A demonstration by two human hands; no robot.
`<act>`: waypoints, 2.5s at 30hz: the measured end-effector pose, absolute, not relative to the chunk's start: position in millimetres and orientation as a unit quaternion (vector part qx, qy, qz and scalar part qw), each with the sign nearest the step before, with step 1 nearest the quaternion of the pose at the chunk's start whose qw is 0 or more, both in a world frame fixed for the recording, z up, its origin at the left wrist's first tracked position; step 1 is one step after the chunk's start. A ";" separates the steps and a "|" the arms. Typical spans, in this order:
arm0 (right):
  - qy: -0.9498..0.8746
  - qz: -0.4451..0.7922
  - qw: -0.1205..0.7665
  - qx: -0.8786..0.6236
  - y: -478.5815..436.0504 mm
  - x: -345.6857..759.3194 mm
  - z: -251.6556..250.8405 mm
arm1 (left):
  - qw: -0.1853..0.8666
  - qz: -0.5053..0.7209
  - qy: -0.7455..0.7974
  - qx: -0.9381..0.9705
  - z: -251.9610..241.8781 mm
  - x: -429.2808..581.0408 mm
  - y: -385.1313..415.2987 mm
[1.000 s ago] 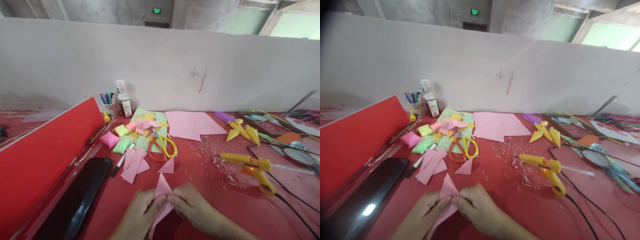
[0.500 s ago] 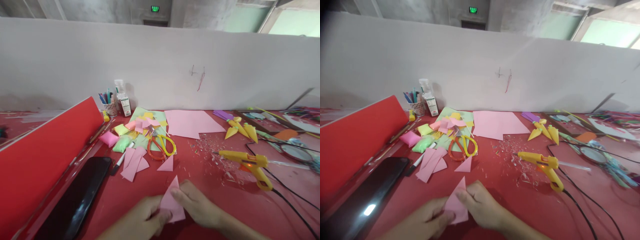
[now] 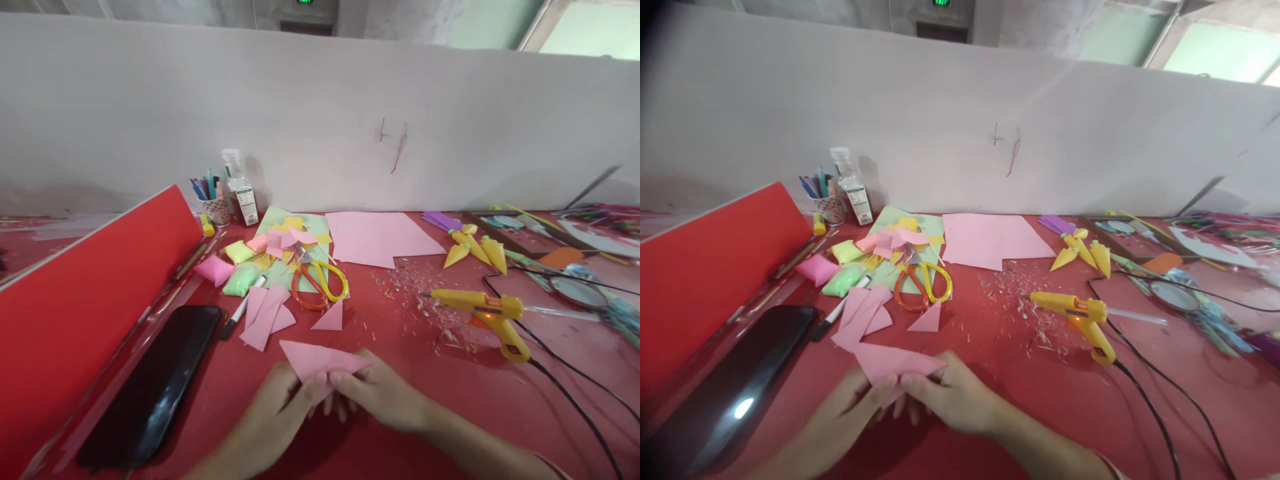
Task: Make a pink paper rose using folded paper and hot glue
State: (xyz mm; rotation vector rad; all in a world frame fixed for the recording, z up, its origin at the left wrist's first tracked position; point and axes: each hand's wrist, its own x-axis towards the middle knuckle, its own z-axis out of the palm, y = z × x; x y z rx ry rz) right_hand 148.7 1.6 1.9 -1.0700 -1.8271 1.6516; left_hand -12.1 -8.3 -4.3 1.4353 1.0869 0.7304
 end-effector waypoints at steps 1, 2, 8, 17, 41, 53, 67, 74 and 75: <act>-0.665 0.601 0.217 -0.386 1.8 149.4 2.6 | 0.557 0.291 0.456 0.631 -4.7 -12.0 -8.8; -0.669 0.601 0.212 -0.383 2.1 150.3 3.4 | 0.552 0.273 0.449 0.647 -4.8 -12.2 -8.5; -0.684 0.580 0.243 -0.370 5.4 154.3 -0.8 | 0.523 0.272 0.505 0.631 -0.8 -13.8 -1.9; -0.704 0.537 0.291 -0.362 2.8 157.2 -1.2 | 0.511 0.354 0.514 0.591 1.0 -14.2 1.0; -0.731 0.472 0.315 -0.380 11.2 159.3 1.5 | 0.576 0.204 0.432 0.663 1.3 -18.0 -0.9; -0.676 0.489 0.319 -0.450 7.2 152.0 -0.7 | 0.542 0.201 0.428 0.695 -3.9 -14.2 -4.1; -0.702 0.486 0.219 -0.473 8.7 154.6 -0.1 | 0.532 0.240 0.450 0.676 -2.5 -16.4 -0.2; -0.719 0.482 0.232 -0.444 8.1 155.5 1.1 | 0.595 0.229 0.436 0.635 0.4 -15.5 -0.7; -0.717 0.485 0.239 -0.440 7.9 155.3 1.3 | 0.609 0.226 0.432 0.626 1.2 -15.9 -0.1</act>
